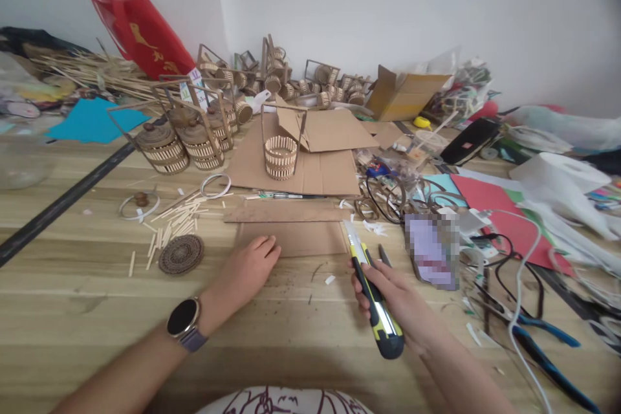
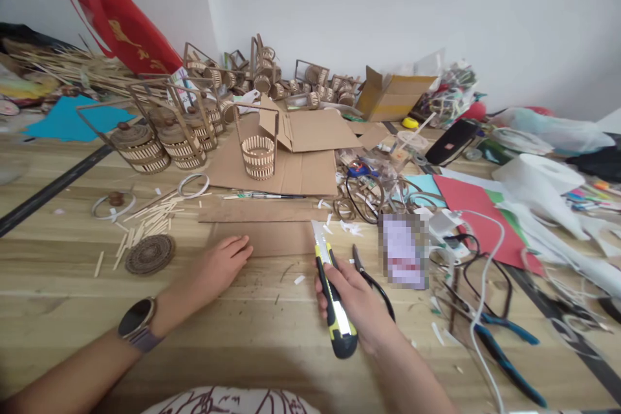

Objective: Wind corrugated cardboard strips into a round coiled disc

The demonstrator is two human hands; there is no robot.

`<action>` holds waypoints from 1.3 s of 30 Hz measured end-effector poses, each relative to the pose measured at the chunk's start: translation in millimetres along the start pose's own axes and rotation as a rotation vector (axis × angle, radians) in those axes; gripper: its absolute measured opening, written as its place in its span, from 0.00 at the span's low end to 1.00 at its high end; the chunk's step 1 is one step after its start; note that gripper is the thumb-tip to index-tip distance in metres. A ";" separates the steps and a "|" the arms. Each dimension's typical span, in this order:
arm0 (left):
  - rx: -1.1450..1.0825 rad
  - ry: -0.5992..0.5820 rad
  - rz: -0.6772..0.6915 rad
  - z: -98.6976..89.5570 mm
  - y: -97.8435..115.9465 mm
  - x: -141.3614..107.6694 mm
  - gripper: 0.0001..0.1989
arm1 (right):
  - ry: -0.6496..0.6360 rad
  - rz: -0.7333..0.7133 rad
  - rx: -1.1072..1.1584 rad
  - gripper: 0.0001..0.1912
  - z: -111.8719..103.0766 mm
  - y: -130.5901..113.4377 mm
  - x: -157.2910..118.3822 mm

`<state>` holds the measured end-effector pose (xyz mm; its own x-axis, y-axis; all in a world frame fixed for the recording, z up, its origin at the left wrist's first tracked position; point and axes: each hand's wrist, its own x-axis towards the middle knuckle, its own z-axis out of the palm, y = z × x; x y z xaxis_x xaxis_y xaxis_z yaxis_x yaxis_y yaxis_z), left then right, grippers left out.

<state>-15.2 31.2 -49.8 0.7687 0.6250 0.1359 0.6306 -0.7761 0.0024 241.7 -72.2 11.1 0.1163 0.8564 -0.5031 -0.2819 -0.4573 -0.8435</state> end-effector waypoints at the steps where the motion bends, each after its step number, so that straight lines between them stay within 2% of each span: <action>1: -0.002 0.008 0.004 0.7 -0.4 -0.3 0.17 | -0.019 0.006 0.039 0.22 0.4 1.6 -0.5; 8: -0.024 0.039 -0.003 4.4 -1.3 -1.0 0.16 | -0.137 0.033 0.145 0.21 5.4 6.6 -9.9; 16: 0.000 -0.038 -0.007 -9.0 0.9 -0.9 0.18 | -0.273 0.062 0.144 0.14 11.2 1.1 -17.9; 25: -0.031 -0.097 -0.014 -25.7 -7.9 -5.6 0.24 | -0.272 0.069 -0.001 0.17 3.8 0.0 -10.1; 27: -0.053 -0.088 -0.019 -26.0 -11.4 -6.9 0.25 | -0.269 0.057 -0.144 0.14 -1.0 -4.8 -1.6; 29: -0.088 -0.059 -0.015 -25.8 -14.9 -6.8 0.24 | -0.294 -0.019 -0.401 0.12 -4.6 -14.3 10.1; 32: -0.146 -0.003 0.007 -26.7 -21.1 0.0 0.18 | -0.346 -0.293 -0.937 0.13 -2.4 -34.9 30.4; 35: -0.152 0.041 -0.030 -27.7 -29.3 15.4 0.14 | -0.312 -0.528 -1.456 0.08 13.0 -53.6 48.7; 37: -0.132 0.095 -0.093 -25.7 -35.0 28.0 0.16 | -0.360 -0.583 -1.712 0.08 27.7 -59.5 58.9; 39: -0.114 0.115 -0.108 -20.5 -39.7 40.0 0.19 | -0.425 -0.613 -1.853 0.09 41.5 -58.9 68.5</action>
<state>-11.8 85.2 -24.1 0.6759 0.6966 0.2407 0.6874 -0.7136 0.1348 226.7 23.4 34.1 -0.4746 0.8306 -0.2915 0.8798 0.4580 -0.1274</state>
